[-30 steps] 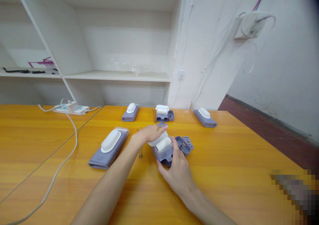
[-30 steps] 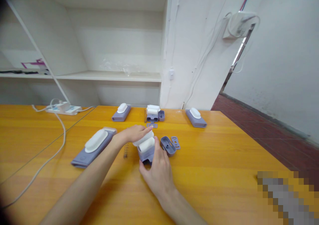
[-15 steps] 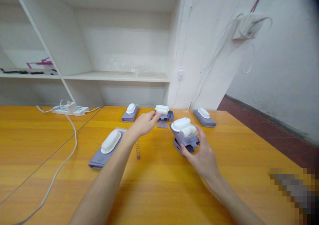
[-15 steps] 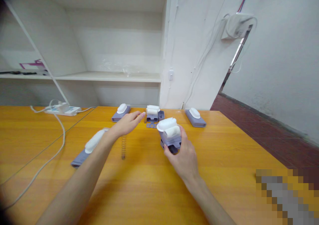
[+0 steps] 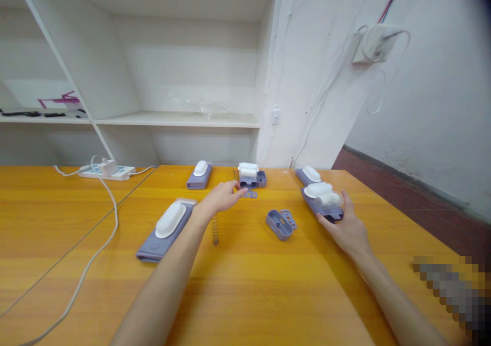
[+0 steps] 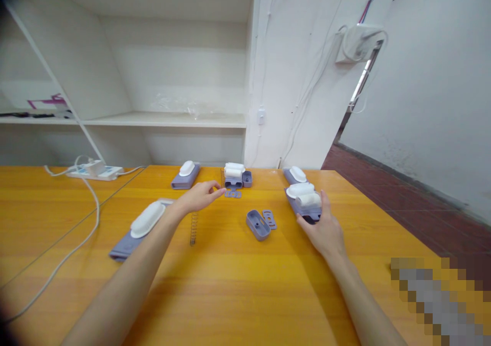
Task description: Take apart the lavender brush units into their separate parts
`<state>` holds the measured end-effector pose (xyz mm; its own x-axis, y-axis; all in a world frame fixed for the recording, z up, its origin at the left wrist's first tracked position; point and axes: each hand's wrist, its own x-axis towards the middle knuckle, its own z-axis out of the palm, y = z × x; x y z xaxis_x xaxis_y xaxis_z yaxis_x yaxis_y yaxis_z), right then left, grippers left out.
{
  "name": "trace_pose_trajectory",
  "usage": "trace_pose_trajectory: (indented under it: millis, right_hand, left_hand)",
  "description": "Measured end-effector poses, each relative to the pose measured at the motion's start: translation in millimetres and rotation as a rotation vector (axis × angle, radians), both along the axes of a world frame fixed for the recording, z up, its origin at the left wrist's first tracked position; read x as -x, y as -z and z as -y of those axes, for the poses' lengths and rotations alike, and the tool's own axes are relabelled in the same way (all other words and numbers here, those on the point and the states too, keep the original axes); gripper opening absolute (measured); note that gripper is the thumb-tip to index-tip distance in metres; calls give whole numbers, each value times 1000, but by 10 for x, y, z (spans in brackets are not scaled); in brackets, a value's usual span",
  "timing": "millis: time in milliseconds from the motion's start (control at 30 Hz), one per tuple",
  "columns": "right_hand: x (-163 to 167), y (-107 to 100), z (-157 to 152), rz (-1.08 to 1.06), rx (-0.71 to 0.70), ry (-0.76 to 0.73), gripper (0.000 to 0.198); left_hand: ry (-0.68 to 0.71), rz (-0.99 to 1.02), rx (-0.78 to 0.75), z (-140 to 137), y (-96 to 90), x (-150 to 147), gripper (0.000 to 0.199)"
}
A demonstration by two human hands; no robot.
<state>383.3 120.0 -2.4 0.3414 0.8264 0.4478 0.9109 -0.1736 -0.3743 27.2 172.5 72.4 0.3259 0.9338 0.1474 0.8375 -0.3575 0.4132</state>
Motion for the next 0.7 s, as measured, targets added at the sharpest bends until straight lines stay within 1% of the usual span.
trace_pose_trajectory:
  millis: [200,333,433,533,633,700]
  right_hand:
    - [-120,26,101,-21,81,-14,93]
    - [-298,64,223,-6,122,7,95]
    - [-475,135,298,46,134,39,98]
    - [-615,222,315,68,123,63,101]
    - [-648,272,287,56,119,62,99]
    - [-603,260,274,64,99,57,97]
  left_hand:
    - [-97,-157,-2,-139,366,-16,41]
    - [-166,-235,-38,-144,535,-38,41]
    - [-166,-277,-66,-127,617,-57,43]
    - [-138,-306,-88,-111,667,-75,46]
    - [-92,-328,-115,-90,685,-95,48]
    - [-61,-341,-134,-73,683,-117,49]
